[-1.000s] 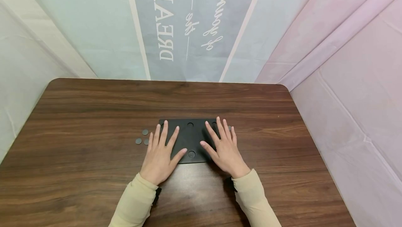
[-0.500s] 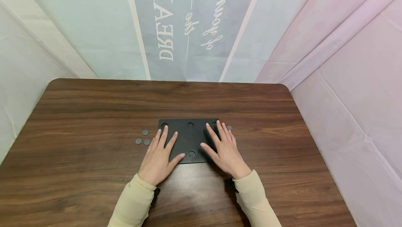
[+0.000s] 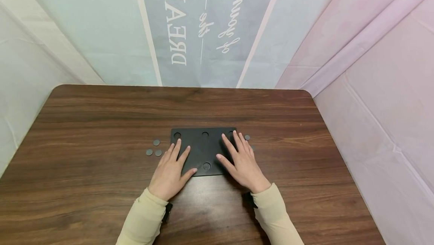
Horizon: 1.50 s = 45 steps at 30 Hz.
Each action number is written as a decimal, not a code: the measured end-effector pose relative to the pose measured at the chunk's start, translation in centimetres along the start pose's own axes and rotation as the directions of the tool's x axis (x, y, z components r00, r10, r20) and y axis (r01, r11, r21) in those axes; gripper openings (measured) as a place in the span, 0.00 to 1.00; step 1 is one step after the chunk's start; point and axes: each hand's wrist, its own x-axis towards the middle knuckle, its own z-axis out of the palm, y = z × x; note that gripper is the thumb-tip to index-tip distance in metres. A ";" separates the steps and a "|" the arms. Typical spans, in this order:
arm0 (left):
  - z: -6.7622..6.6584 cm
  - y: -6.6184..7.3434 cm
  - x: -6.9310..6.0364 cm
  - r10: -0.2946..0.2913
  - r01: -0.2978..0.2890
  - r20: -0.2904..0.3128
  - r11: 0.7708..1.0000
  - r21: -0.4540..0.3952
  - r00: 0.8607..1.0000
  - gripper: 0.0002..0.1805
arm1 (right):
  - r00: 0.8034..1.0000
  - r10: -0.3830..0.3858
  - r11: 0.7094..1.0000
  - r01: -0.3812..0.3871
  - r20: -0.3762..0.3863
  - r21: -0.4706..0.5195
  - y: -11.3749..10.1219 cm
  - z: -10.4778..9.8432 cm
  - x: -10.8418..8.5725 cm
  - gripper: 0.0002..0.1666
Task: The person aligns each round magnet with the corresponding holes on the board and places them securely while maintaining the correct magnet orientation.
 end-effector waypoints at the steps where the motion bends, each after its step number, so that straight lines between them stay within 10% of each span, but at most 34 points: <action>1: 0.0 0.0 0.0 -0.003 0.003 0.005 1.000 0.000 1.000 0.37 | 1.000 -0.001 1.000 0.001 -0.002 0.004 0.0 0.0 0.0 0.39; 45: 0.0 -0.1 0.0 -0.027 0.030 0.088 0.999 -0.039 0.996 0.37 | 0.988 0.001 0.990 -0.023 -0.157 -0.137 2.0 -0.8 -0.5 0.21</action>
